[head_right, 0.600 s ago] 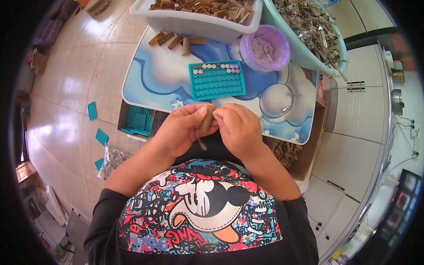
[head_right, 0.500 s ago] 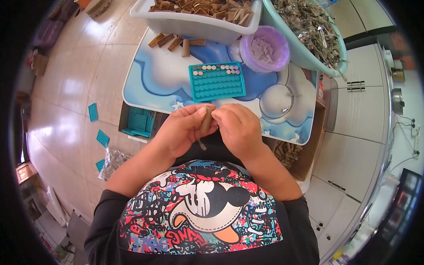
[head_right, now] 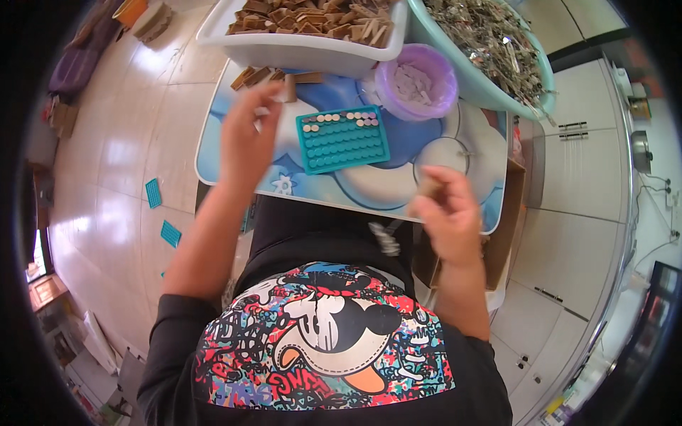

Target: The person assembles small plastic housings by hand, inserting metal pins and wires into them.

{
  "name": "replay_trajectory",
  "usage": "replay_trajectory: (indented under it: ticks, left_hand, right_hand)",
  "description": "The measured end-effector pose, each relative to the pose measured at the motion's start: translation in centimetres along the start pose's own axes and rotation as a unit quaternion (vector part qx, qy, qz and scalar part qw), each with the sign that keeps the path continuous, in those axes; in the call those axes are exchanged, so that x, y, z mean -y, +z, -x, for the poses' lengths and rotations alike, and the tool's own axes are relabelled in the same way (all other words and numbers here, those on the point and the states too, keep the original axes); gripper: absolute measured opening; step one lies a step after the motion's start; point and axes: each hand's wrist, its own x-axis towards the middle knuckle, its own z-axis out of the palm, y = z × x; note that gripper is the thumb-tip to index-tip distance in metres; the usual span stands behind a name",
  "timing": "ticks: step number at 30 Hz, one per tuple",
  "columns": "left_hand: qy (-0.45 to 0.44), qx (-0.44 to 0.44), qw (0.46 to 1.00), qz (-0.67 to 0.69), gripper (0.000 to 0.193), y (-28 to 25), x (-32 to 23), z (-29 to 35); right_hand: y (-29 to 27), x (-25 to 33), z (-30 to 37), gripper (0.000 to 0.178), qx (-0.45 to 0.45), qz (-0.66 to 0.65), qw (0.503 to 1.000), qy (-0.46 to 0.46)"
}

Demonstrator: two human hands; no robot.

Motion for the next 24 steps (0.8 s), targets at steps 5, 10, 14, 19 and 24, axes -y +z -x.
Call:
replay_trajectory:
  ticks: [5, 10, 14, 19, 24]
  left_hand:
    - [0.105, 0.021, 0.937, -0.331, 0.019, -1.4, 5.0, -5.2]
    - [0.038, 0.091, 0.909, -0.405, 0.018, -0.2, 4.6, -5.9]
    - [0.046, 0.09, 0.917, -0.387, 0.023, -0.4, 5.6, -5.8]
    - [-0.164, 0.099, 0.981, -0.006, 0.029, -2.4, 3.1, -4.1]
    - [-0.327, 0.158, 0.843, 0.397, 0.033, -2.8, 0.1, -0.8]
  right_hand:
    - [-12.4, 0.8, 3.5, 0.033, -0.121, 0.123, 0.981, 0.089]
    - [-22.2, -8.9, 8.3, 0.029, -0.144, 0.34, 0.86, 0.353]
    - [-22.9, -12.6, 9.5, 0.03, -0.153, 0.51, 0.788, 0.309]
    - [-17.3, -6.2, 4.2, 0.022, -0.229, 0.459, 0.858, 0.027]
    - [-8.8, -3.7, -1.9, 0.022, -0.045, 0.566, 0.816, -0.107]
